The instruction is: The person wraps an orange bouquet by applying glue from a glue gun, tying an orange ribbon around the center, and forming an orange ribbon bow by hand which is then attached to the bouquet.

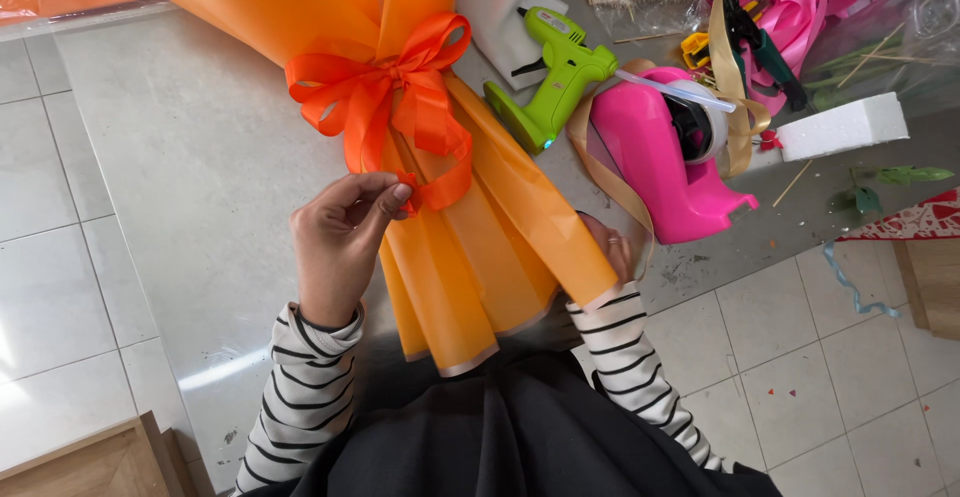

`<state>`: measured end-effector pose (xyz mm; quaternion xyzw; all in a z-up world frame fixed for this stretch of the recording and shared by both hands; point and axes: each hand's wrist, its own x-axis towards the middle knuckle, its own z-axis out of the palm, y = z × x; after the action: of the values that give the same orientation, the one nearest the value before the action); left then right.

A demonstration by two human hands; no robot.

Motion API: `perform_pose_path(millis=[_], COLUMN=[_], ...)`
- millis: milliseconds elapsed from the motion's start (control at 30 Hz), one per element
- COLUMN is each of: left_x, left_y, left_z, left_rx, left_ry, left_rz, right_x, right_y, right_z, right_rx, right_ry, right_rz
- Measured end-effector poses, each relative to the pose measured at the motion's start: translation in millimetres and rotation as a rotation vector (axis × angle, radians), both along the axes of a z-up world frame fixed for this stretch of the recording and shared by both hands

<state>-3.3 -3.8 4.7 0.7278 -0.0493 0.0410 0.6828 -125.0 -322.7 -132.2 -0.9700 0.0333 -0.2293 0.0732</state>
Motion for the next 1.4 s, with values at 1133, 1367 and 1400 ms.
perform_pose_path(millis=[1133,1367,1400], left_x=[14,13,12], left_y=[-17,-17,-16], left_z=[16,24,26], left_rx=[0.111,-0.001,-0.004], left_ry=[-0.149,-0.151,-0.149], left_rz=[0.130,0.051,0.062], right_x=[8,22,22], right_y=[-30,60,61], right_z=[110,109,111], right_rx=[1.429,1.585,1.583], right_ry=[0.026,0.065,0.076], right_rz=[0.405,0.943,0.949])
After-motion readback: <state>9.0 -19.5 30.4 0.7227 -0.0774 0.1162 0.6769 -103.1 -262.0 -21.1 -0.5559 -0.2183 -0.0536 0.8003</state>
